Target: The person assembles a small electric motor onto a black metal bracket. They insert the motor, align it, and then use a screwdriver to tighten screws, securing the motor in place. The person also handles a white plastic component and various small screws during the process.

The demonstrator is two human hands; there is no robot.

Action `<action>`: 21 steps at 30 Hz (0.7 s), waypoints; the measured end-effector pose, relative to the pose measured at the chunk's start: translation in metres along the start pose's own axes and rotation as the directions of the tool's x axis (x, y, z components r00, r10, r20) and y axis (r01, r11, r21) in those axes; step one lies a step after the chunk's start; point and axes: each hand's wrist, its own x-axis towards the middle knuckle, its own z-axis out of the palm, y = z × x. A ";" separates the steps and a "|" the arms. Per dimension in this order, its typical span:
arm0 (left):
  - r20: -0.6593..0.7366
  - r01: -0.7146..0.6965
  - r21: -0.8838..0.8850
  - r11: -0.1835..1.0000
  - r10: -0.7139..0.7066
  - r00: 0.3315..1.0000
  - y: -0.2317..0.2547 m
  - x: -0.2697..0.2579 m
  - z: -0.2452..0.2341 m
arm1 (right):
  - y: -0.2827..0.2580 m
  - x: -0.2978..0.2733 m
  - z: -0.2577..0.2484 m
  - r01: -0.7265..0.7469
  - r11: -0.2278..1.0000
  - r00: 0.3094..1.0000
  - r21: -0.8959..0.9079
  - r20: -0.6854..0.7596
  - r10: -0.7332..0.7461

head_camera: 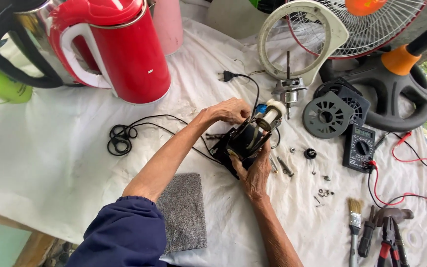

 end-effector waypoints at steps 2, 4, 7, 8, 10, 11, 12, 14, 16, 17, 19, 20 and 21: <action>-0.014 -0.012 -0.014 1.000 0.012 1.000 0.020 -0.014 -0.011 | -0.003 0.000 -0.003 -0.003 1.000 1.000 -0.008 0.016 0.003; -0.032 -0.027 -0.027 0.999 0.026 0.999 0.032 -0.025 -0.022 | -0.006 0.002 -0.005 -0.002 1.000 0.999 -0.018 0.033 0.002; -0.138 -0.061 0.041 0.997 0.066 0.988 0.032 -0.035 -0.032 | -0.006 0.002 -0.004 0.016 0.999 0.999 -0.039 0.029 -0.015; -0.197 -0.106 0.048 0.993 0.114 0.974 0.028 -0.037 -0.034 | -0.004 0.001 -0.003 0.013 0.999 1.000 -0.045 0.018 -0.012; -0.252 -0.147 0.060 0.987 0.157 0.955 0.033 -0.055 -0.053 | -0.003 -0.001 -0.002 0.007 0.999 1.000 -0.048 0.008 -0.006; -0.328 -0.142 0.070 0.987 0.157 0.932 0.043 -0.071 -0.071 | -0.004 0.000 -0.003 0.015 0.999 1.000 -0.047 0.005 -0.015; -0.401 -0.136 0.080 0.988 0.157 0.903 0.053 -0.087 -0.089 | -0.006 0.000 -0.003 0.024 0.999 1.000 -0.045 0.003 -0.024; -0.441 -0.048 0.176 0.983 0.122 0.889 0.062 -0.105 -0.099 | -0.005 0.000 -0.004 0.036 0.998 0.999 -0.051 0.002 -0.036; -0.489 0.043 0.267 0.963 0.097 0.867 0.060 -0.112 -0.106 | -0.004 0.002 -0.005 0.060 0.997 0.998 -0.058 0.000 -0.060; -0.545 0.086 0.372 0.924 0.142 0.826 0.054 -0.111 -0.107 | -0.003 0.002 -0.006 0.076 0.996 0.997 -0.057 0.002 -0.076; -0.596 0.143 0.466 0.873 0.190 0.780 0.042 -0.106 -0.111 | -0.010 0.003 -0.005 0.096 0.994 0.995 -0.054 0.008 -0.095; -0.671 0.231 0.597 0.769 0.321 0.668 0.036 -0.102 -0.115 | -0.017 0.004 -0.005 0.140 0.985 0.990 -0.102 -0.003 -0.141; -0.697 0.336 0.689 0.642 0.459 0.551 0.029 -0.098 -0.117 | -0.024 0.002 -0.004 0.178 0.973 0.983 -0.150 -0.013 -0.182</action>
